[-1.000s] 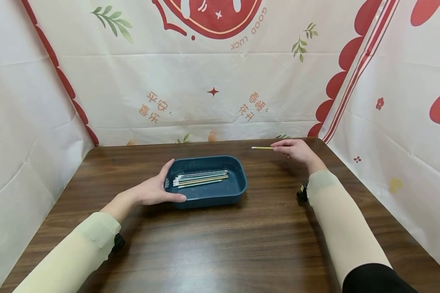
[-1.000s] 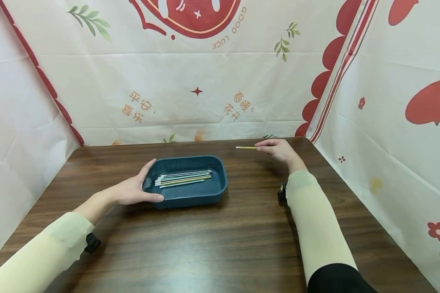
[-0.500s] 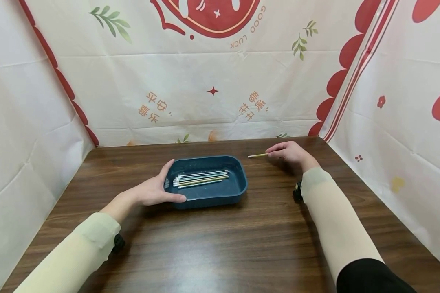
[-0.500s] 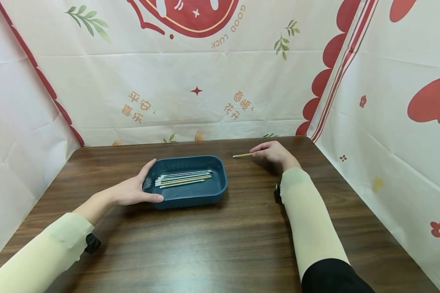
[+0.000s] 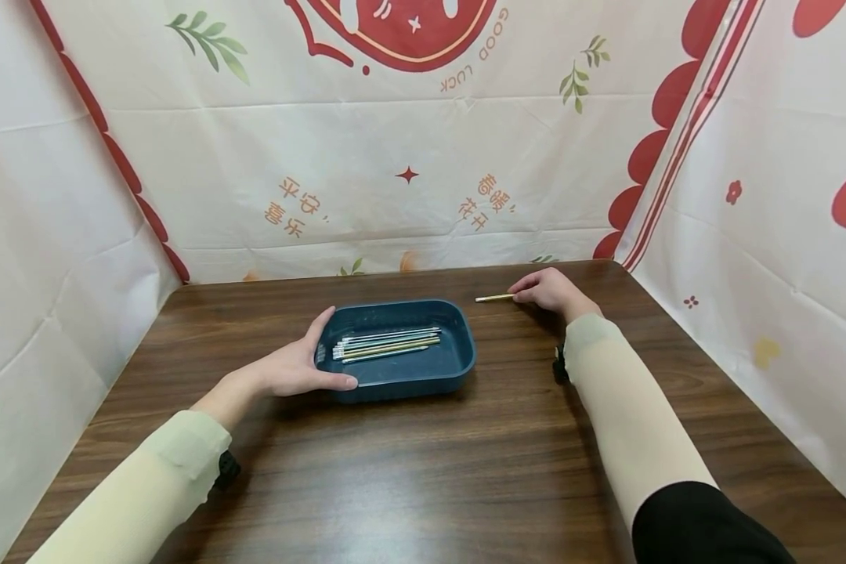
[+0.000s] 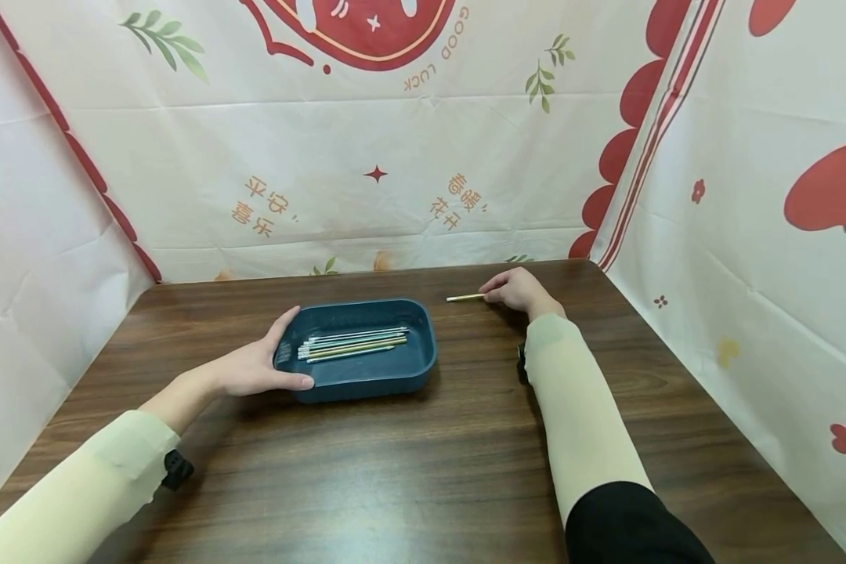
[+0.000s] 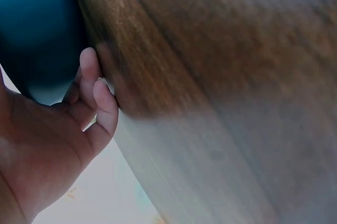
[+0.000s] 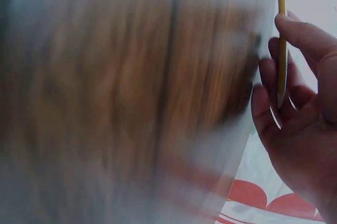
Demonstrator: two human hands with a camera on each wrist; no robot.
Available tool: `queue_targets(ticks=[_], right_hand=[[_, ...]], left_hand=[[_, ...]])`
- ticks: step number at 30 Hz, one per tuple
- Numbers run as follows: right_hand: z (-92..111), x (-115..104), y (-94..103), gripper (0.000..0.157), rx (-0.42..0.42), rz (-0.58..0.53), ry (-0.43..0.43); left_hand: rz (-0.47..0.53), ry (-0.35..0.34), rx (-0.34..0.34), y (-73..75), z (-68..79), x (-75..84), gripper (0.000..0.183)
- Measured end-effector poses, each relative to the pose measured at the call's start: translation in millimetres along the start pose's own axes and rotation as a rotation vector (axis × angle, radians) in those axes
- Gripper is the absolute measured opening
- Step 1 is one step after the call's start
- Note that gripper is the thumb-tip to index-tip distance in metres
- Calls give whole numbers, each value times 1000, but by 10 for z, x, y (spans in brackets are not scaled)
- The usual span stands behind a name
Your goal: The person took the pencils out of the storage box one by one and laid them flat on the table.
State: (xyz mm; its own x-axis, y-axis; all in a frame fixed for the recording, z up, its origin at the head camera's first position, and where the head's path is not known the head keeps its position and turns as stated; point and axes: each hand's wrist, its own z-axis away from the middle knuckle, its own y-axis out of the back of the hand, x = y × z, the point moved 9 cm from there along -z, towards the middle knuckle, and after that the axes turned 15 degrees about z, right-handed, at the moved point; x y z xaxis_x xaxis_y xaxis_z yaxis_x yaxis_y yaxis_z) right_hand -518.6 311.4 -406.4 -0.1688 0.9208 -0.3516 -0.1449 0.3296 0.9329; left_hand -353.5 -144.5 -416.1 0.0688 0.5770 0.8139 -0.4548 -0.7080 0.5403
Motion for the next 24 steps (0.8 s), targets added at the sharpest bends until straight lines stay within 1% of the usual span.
queue_targets(ticks=[6,14,24], right_hand=[[-46,0,-25,22,-17,17,-12],[-100,3,-64,24,-36,11,-12],[-90,17,-92,26,-52,17,-28]], left_hand=[[1,-4,-4,-3,-13,15,138],[1,-1,-2,12,-5,21,139],[-4,0,-1,12,3,11,139]])
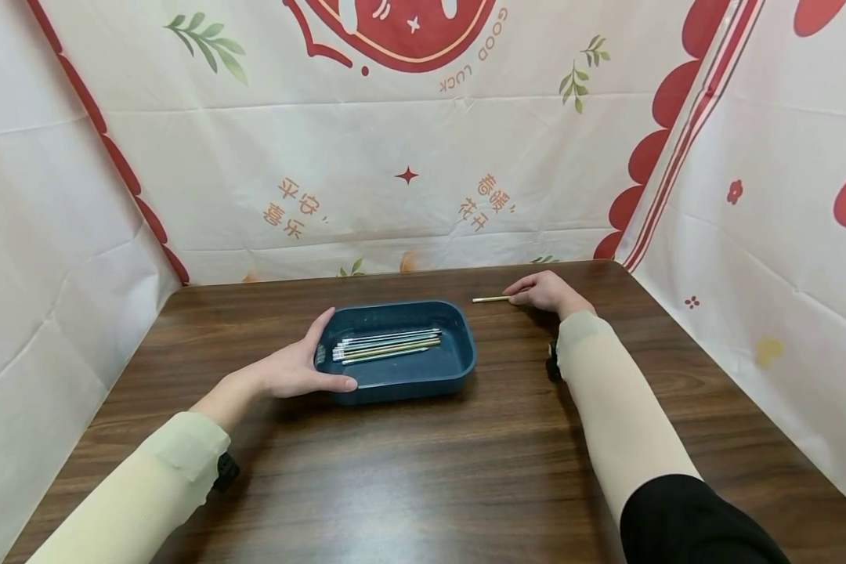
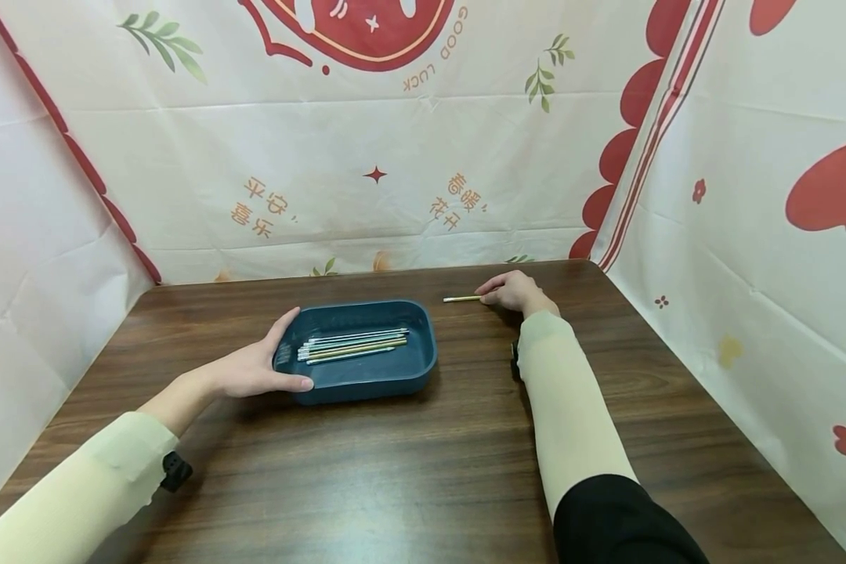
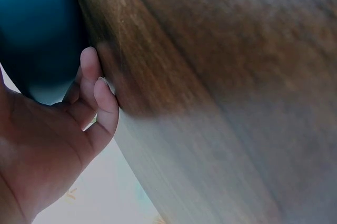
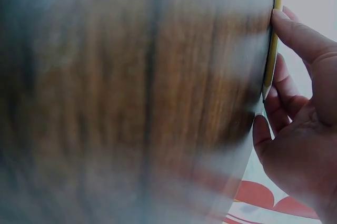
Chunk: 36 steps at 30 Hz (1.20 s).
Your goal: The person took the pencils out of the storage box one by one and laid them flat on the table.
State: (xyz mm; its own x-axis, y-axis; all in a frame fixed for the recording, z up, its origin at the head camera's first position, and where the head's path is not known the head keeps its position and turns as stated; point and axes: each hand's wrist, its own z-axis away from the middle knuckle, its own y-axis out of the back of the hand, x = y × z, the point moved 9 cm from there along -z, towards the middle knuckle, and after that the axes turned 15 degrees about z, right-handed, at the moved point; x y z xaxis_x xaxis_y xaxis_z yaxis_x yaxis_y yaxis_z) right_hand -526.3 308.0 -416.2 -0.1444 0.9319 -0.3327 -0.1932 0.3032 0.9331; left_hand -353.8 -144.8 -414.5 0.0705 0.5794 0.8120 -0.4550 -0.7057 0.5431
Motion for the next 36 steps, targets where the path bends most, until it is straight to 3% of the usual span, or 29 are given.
queue_targets(ticks=[12,23,30,36], right_hand=[[-8,84,-3,29,-4,-26,-37],[-23,75,-8,31,-14,-21,-15],[-36,83,-16,34,-21,-89,-24],[11,60,6,37,-19,-55,-3]], left_hand=[[4,1,-1,11,-3,0,139],[13,3,-1,15,0,-4,139],[17,8,3,23,-9,-27,139],[21,1,4,15,-23,-33,139]])
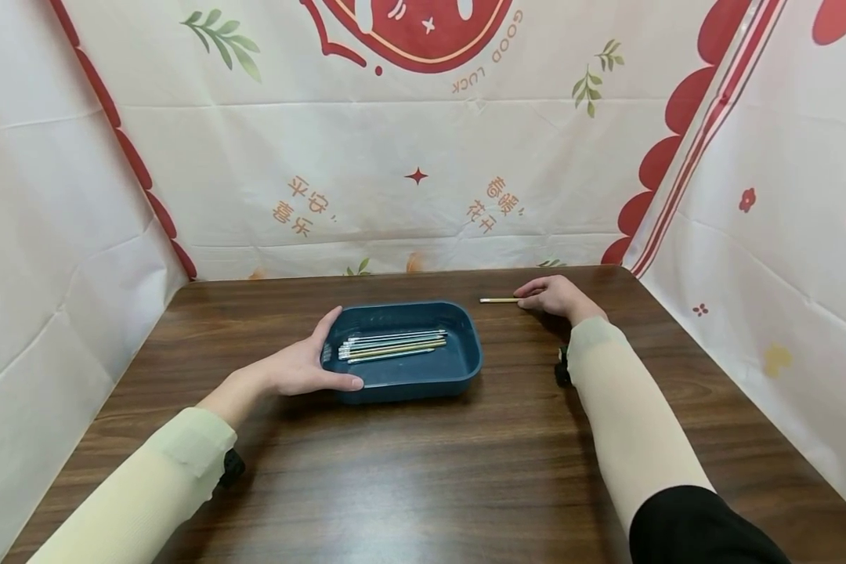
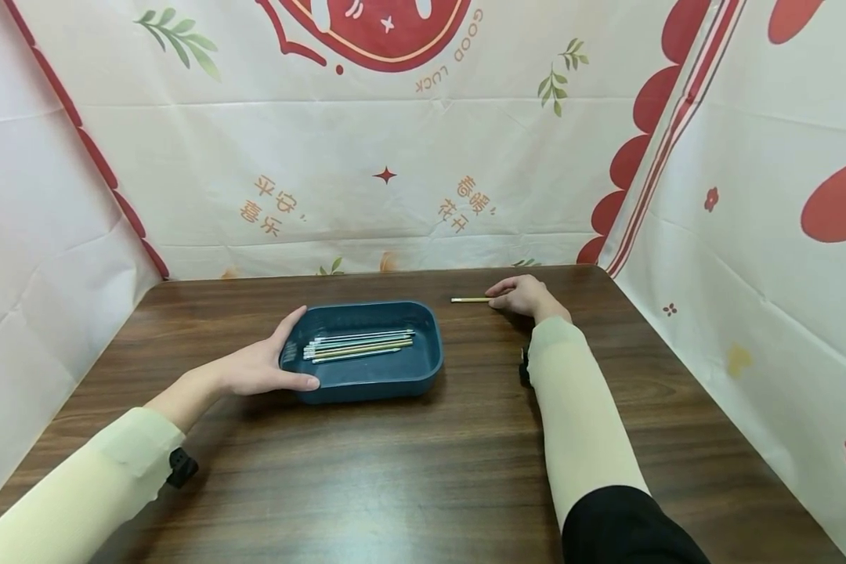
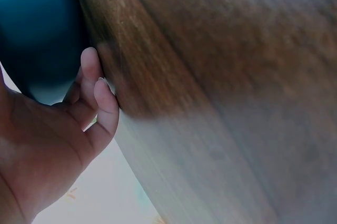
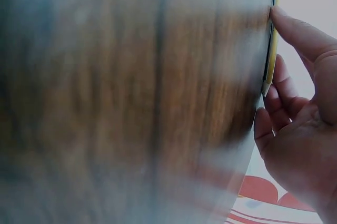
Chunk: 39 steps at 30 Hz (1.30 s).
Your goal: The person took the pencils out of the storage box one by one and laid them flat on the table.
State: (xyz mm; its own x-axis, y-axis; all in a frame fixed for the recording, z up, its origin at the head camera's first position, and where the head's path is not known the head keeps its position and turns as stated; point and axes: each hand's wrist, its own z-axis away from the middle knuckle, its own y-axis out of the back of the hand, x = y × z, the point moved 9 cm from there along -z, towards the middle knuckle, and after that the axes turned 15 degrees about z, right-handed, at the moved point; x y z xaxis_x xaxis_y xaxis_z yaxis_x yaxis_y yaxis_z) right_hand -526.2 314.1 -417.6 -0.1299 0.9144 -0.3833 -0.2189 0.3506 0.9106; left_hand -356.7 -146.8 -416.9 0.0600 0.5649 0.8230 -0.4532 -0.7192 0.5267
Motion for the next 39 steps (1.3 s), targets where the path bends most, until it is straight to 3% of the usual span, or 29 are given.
queue_targets(ticks=[11,20,31,39], right_hand=[[301,-164,265,48,44,-30,25],[401,-283,355,54,52,-133,46],[637,-672,458,50,171,-122,133],[763,-1061,378,42,167,-178,235]], left_hand=[[-5,4,1,10,7,60,140],[-3,6,-3,-3,14,51,140],[-9,16,4,-13,32,30,139],[-18,7,2,-20,30,36,140]])
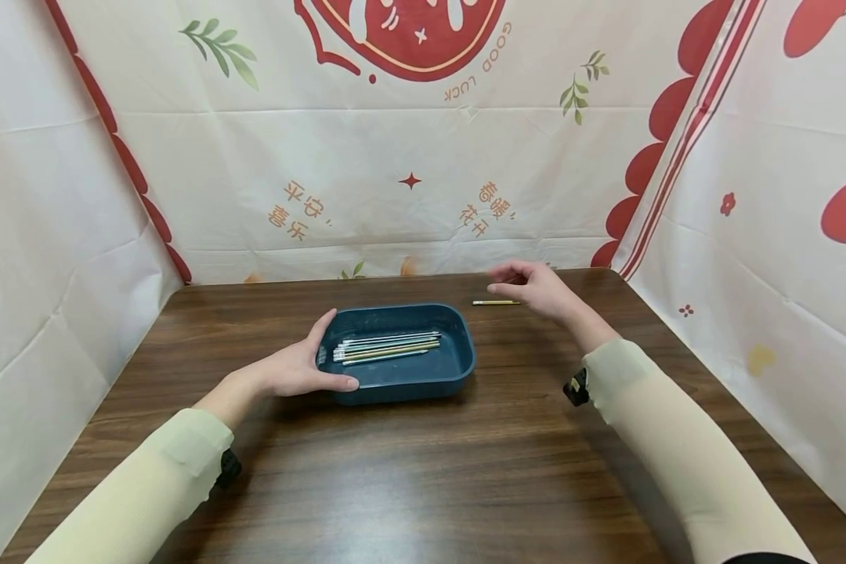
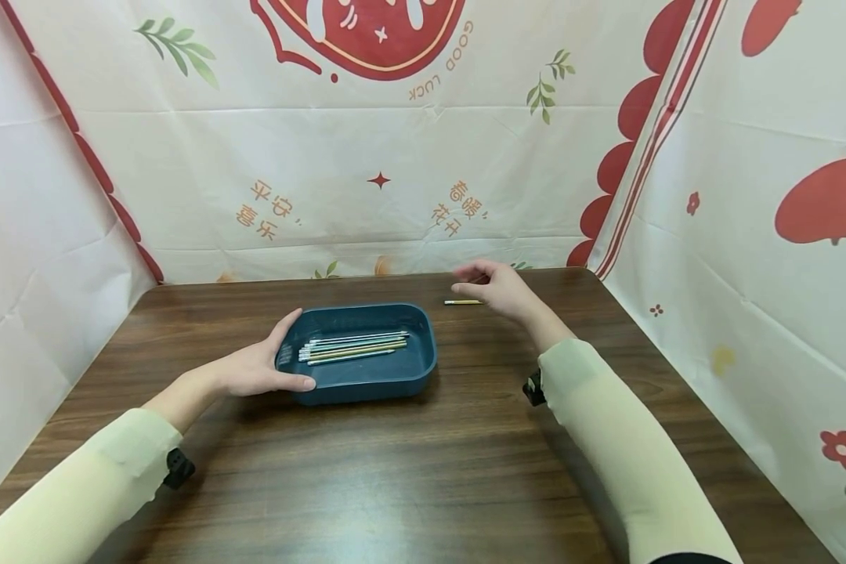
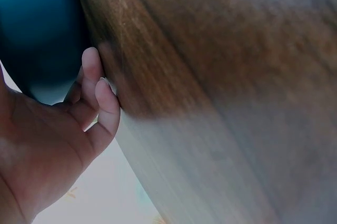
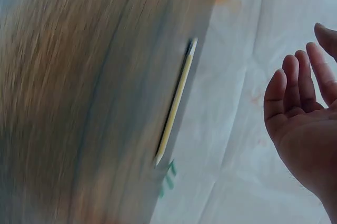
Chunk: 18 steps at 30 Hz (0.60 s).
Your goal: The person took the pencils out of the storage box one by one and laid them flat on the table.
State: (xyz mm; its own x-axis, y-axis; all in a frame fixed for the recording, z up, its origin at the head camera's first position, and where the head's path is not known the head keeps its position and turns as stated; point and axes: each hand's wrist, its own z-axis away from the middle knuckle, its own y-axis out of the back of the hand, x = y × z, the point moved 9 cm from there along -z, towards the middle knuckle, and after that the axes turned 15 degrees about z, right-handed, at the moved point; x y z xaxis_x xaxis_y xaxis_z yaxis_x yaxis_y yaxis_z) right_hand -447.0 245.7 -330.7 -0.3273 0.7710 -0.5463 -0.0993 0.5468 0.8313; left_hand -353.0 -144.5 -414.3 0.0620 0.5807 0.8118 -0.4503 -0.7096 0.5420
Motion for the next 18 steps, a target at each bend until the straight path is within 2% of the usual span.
queue_targets(ticks=[8,18], right_hand=[[45,-478,-250,36,-38,-100,52],[45,-972,-595,32,-108,-145,184]], left_hand=[[5,6,-2,0,2,-2,140],[-3,-1,-3,8,8,23,140]])
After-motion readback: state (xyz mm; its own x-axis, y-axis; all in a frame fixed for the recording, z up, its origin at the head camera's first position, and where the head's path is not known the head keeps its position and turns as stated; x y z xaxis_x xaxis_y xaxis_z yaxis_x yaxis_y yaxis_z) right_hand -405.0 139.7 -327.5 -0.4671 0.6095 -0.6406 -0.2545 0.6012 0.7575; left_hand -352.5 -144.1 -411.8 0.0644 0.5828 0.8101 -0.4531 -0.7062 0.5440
